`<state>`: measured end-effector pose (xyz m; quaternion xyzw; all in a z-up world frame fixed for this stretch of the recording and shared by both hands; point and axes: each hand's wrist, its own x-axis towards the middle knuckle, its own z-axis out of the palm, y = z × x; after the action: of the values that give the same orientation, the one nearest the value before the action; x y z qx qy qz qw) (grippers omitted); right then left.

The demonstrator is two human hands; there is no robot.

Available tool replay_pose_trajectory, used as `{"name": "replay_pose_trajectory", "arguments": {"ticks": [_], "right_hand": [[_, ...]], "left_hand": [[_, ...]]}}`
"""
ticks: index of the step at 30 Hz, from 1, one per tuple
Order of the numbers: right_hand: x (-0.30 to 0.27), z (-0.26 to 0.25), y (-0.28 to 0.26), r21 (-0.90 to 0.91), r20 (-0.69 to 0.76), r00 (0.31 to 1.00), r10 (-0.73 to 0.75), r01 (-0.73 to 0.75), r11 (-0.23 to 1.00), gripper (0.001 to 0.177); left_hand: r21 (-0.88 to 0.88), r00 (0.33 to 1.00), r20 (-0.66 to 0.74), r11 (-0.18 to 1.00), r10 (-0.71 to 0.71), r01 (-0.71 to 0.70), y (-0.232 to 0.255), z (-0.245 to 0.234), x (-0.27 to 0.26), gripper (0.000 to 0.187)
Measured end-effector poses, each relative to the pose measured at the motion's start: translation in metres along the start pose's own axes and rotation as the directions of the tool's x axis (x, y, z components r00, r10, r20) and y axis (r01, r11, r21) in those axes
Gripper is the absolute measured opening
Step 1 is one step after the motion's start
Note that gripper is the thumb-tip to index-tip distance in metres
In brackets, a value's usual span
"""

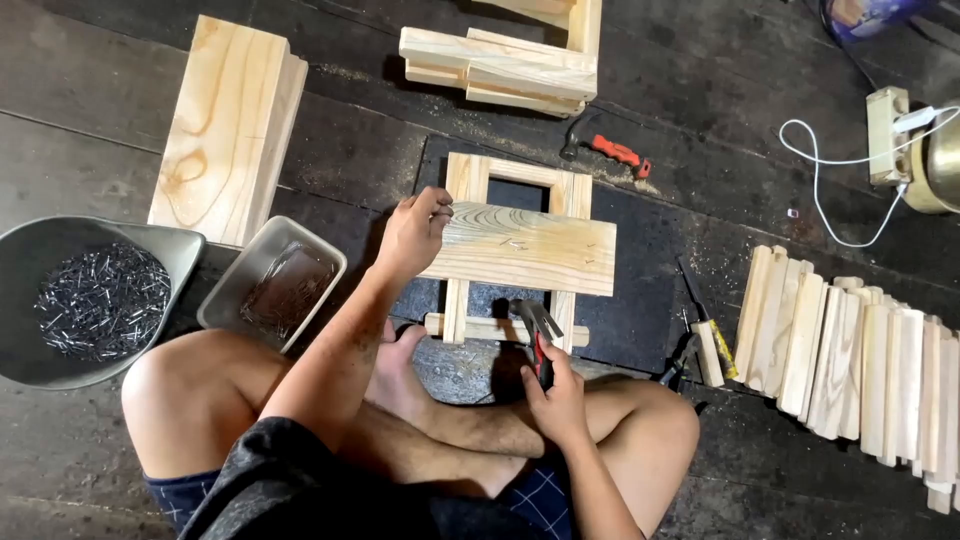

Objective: Hammering nails into wooden slats to assemble a wooden structure while sitting on the floor.

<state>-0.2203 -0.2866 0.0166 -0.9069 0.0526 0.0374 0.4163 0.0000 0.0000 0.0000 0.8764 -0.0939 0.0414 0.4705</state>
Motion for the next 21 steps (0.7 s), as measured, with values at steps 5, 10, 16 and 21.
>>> {"name": "replay_pose_trajectory", "arguments": {"ticks": [5,10,16,21], "right_hand": [[0.000,0.001,0.002,-0.001,-0.005,1.000,-0.026,0.026,1.000,0.051],[0.001,0.001,0.000,-0.020,0.021,0.999,-0.029,0.030,0.999,0.046],[-0.001,0.002,-0.001,-0.052,0.018,1.000,-0.005,0.006,0.999,0.049],[0.000,0.000,-0.012,-0.029,0.009,1.000,-0.002,0.002,1.000,0.053]], "left_hand": [[0.044,0.992,-0.033,0.992,0.122,-0.120,-0.017,0.012,0.002,0.020],[0.059,0.996,0.000,0.995,0.086,-0.086,-0.006,0.004,0.004,0.022],[0.073,0.998,0.008,0.995,0.062,-0.062,-0.007,0.008,0.002,0.016],[0.080,0.990,-0.028,0.987,0.140,-0.137,-0.010,0.012,-0.003,0.023]]}}
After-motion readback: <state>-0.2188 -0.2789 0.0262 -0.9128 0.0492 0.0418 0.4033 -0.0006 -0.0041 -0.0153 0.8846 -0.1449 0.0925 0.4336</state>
